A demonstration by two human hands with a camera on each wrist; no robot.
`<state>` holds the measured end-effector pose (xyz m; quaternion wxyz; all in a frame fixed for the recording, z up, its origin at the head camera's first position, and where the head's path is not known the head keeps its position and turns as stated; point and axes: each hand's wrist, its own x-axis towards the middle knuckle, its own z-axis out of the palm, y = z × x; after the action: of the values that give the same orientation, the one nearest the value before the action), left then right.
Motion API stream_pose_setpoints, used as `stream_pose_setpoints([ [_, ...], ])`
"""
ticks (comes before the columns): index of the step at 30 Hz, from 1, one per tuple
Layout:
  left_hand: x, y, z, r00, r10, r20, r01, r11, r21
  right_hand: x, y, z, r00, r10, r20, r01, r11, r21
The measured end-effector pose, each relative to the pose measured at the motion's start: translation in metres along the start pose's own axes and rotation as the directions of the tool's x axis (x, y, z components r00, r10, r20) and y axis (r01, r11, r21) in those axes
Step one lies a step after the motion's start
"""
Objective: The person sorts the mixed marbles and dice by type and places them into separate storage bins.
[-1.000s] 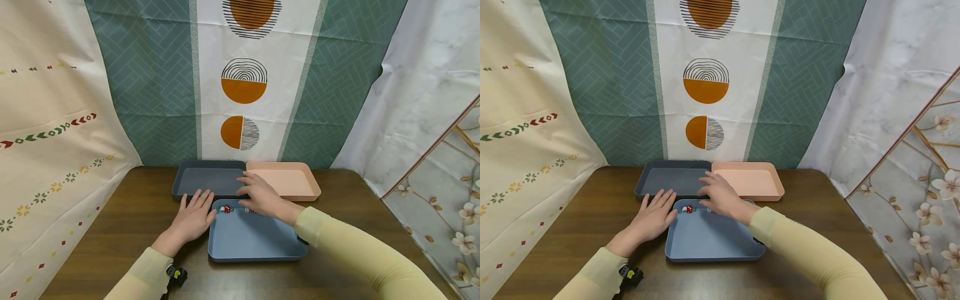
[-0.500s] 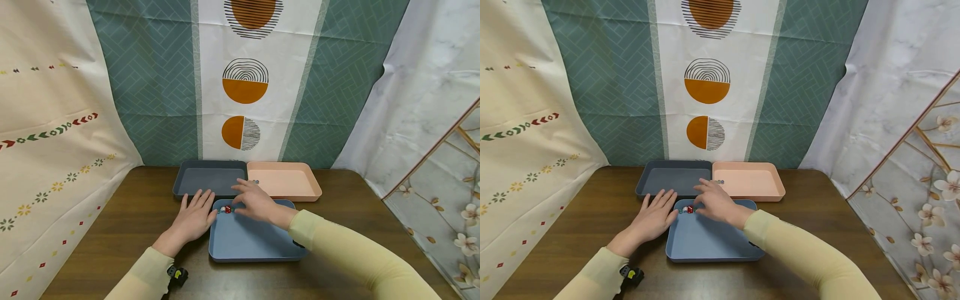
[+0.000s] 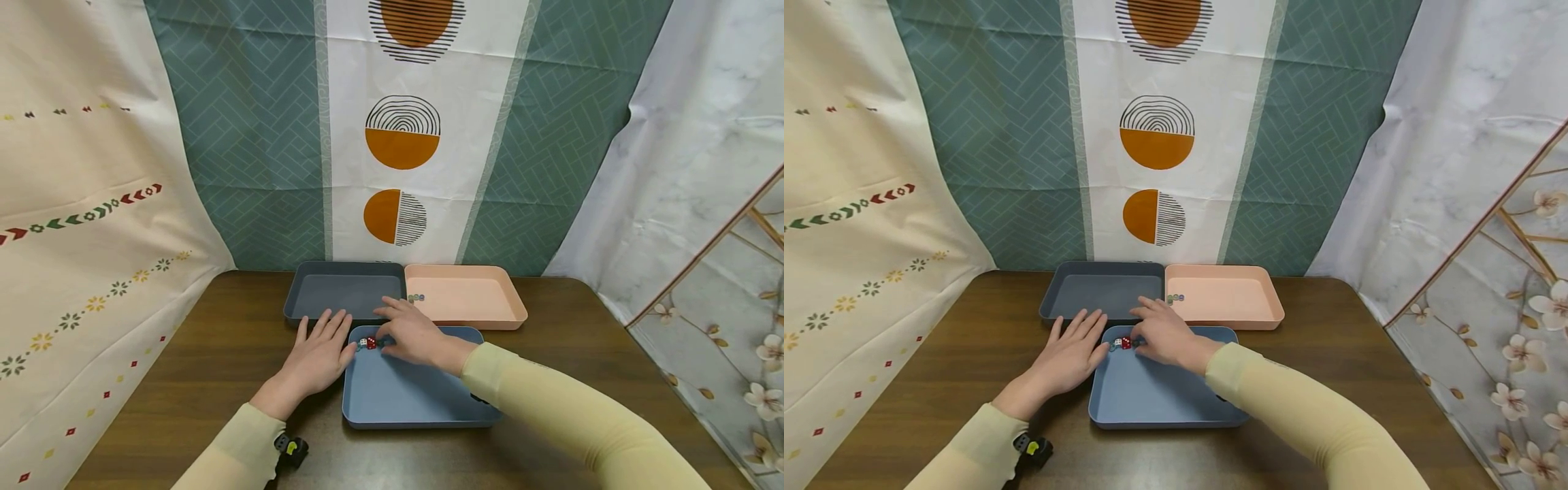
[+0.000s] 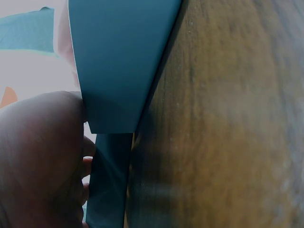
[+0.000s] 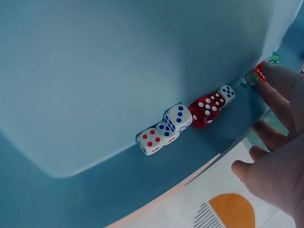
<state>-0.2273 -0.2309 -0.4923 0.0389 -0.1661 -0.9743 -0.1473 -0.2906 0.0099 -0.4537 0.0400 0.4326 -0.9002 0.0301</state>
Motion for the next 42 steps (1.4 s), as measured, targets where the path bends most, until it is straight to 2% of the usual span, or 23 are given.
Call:
stream_pose_setpoints([
  [13,-0.001,0.003,-0.003,1.000,-0.015,0.009,0.015,1.000,0.012,-0.005,0.005,0.005,1.000,0.024,-0.015,-0.024,1.000,-0.008],
  [23,-0.001,-0.002,0.002,1.000,0.011,-0.020,-0.012,1.000,-0.009,-0.005,0.008,0.007,0.999,0.016,-0.049,-0.017,1.000,-0.007],
  [32,0.000,-0.001,0.001,1.000,-0.002,-0.001,0.002,1.000,0.001,-0.015,0.013,-0.005,0.995,0.001,-0.101,0.004,0.999,0.049],
  [36,-0.001,0.004,-0.005,1.000,-0.014,0.014,0.014,1.000,0.002,-0.020,0.018,-0.014,0.994,0.024,-0.111,-0.017,0.998,0.065],
  [42,-0.002,0.003,-0.005,1.000,-0.017,0.020,0.017,1.000,0.009,-0.025,0.029,-0.022,0.989,0.065,-0.130,-0.053,0.994,0.096],
])
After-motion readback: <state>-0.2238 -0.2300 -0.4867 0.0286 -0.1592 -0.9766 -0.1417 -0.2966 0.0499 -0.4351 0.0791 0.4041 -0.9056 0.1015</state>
